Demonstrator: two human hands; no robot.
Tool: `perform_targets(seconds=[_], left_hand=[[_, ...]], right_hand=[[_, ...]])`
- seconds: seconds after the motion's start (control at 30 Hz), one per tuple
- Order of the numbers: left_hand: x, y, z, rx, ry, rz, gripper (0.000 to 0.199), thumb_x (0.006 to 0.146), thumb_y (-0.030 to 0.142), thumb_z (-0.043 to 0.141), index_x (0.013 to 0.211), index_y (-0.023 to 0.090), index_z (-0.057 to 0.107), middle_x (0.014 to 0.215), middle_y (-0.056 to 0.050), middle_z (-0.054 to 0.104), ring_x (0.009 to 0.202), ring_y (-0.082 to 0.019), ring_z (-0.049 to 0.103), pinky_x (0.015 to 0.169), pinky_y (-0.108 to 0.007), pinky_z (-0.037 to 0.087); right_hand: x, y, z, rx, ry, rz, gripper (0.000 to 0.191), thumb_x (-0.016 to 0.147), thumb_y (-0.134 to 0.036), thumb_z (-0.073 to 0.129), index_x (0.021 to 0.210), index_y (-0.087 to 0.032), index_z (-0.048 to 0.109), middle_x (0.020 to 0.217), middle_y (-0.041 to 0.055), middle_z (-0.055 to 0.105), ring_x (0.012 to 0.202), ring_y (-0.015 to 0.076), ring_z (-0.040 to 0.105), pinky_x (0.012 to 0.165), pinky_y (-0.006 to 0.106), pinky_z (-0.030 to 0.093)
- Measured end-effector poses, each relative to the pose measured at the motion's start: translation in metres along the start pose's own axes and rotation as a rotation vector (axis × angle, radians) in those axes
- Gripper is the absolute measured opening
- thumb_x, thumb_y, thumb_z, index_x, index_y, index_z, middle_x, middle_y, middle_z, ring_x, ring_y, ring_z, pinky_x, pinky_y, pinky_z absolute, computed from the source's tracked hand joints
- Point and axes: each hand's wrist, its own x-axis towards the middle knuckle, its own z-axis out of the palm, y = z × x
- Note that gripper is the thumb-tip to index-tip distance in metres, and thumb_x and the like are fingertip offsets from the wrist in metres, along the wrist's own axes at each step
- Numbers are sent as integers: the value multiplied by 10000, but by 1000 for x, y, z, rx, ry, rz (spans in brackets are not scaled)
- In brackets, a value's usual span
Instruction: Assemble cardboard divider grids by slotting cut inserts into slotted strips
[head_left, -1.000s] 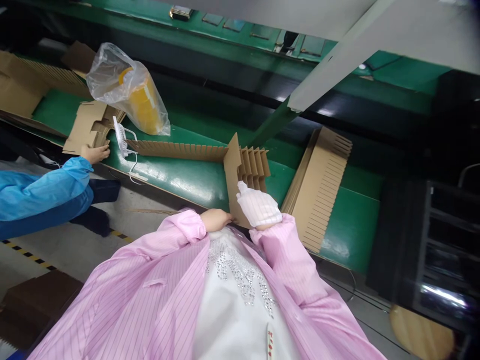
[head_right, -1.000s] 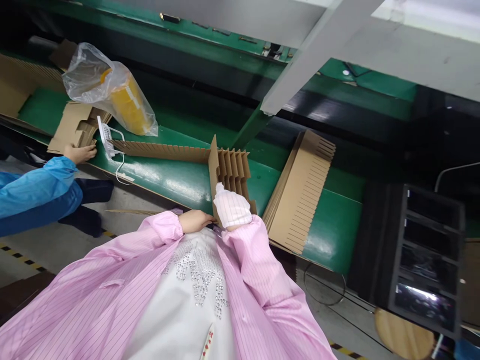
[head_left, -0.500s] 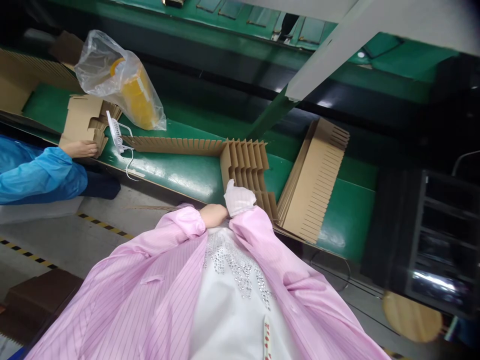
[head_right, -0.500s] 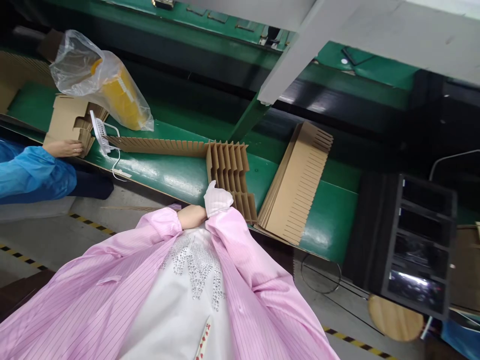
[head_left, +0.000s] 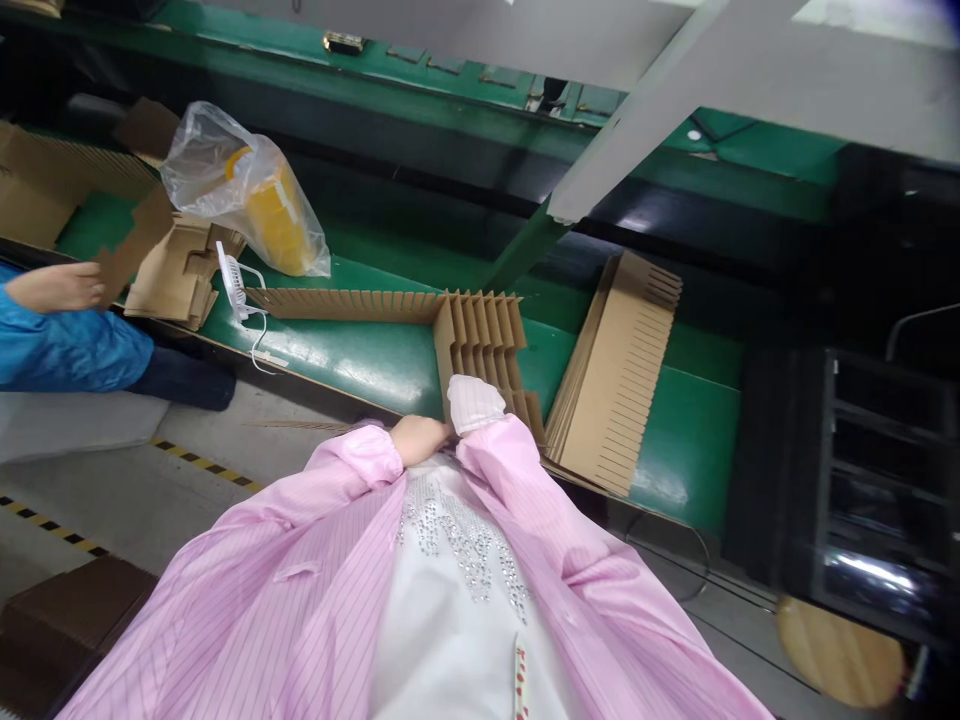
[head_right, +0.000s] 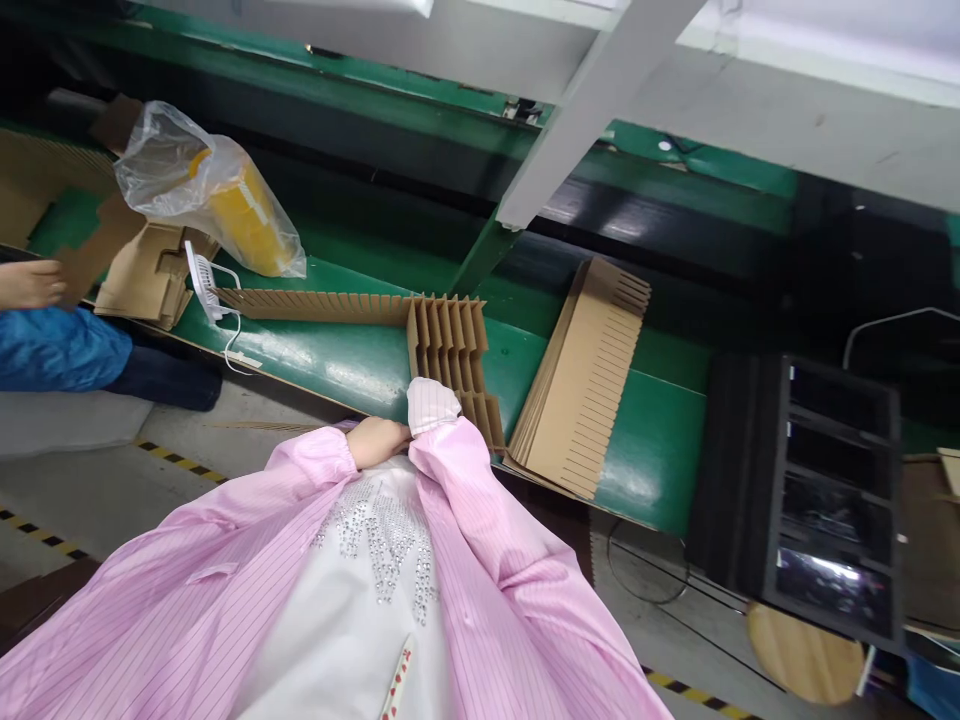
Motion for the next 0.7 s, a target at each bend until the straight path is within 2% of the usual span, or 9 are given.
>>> perform_targets(seconds=[0.1, 0.17, 0.27, 0.33, 0.37, 0.47, 0.57, 0.63, 0.7], left_hand=[[-7, -2, -7, 91, 16, -39, 246, 900, 142, 447, 1062, 166, 630, 990, -107, 714, 924, -260, 674, 758, -351, 481], [-11, -2, -8, 133, -9, -95, 259, 881, 91, 445, 1060, 150, 622, 932, -117, 719, 891, -270, 681, 758, -373, 483], [-14, 1, -5, 150, -35, -140, 272, 890, 87, 424, 1081, 144, 608, 930, -130, 717, 883, -283, 682, 717, -374, 492], [-15, 4, -1, 146, -32, -149, 267, 908, 115, 413, 1094, 147, 602, 947, -132, 715, 887, -280, 681, 706, -364, 494], [-15, 6, 1, 143, -28, -155, 261, 915, 132, 414, 1097, 148, 600, 947, -129, 715, 885, -275, 681, 710, -360, 494], [-16, 10, 4, 140, 1, -181, 240, 927, 166, 425, 1087, 149, 604, 957, -118, 713, 898, -261, 677, 749, -359, 489], [-17, 16, 5, 127, 43, -226, 205, 924, 217, 468, 1046, 146, 617, 958, -121, 709, 911, -257, 672, 781, -363, 481], [-17, 22, 4, 95, 68, -245, 231, 916, 308, 507, 1050, 156, 615, 961, -122, 708, 913, -257, 670, 787, -361, 481], [-15, 29, 1, 50, 106, -256, 311, 918, 413, 487, 1069, 171, 609, 978, -114, 708, 911, -252, 669, 791, -364, 486]], right_hand=[[-7, 15, -6, 48, 53, -3, 340, 912, -166, 372, 1152, -171, 614, 1052, 114, 672, 945, 180, 645, 788, 258, 476], [-12, 37, -12, 106, 120, 24, 378, 937, -273, 358, 1272, -246, 532, 1134, 78, 652, 970, 174, 633, 820, 266, 473], [-6, 89, -8, 314, 316, 212, 430, 938, -387, 330, 1327, -278, 479, 1184, 67, 630, 1016, 199, 613, 875, 307, 460], [5, 127, 11, 409, 422, 375, 479, 915, -390, 372, 1361, -231, 439, 1217, 94, 602, 1099, 224, 574, 926, 333, 436], [10, 144, 25, 409, 417, 439, 553, 881, -417, 439, 1389, -202, 397, 1262, 124, 566, 1136, 252, 550, 940, 356, 427], [22, 179, 76, 372, 263, 590, 863, 745, -428, 631, 1454, -112, 256, 1413, 223, 384, 1262, 329, 432, 1013, 408, 370], [22, 194, 118, 328, 103, 707, 876, 767, -542, 549, 1491, -207, 188, 1531, 193, 194, 1371, 416, 224, 1043, 582, 277], [16, 203, 132, 313, 78, 738, 873, 774, -592, 500, 1501, -259, 150, 1554, 168, 144, 1396, 429, 142, 1028, 655, 237], [8, 219, 134, 320, 95, 698, 846, 769, -598, 505, 1489, -278, 197, 1538, 172, 206, 1381, 419, 219, 1005, 653, 287]])
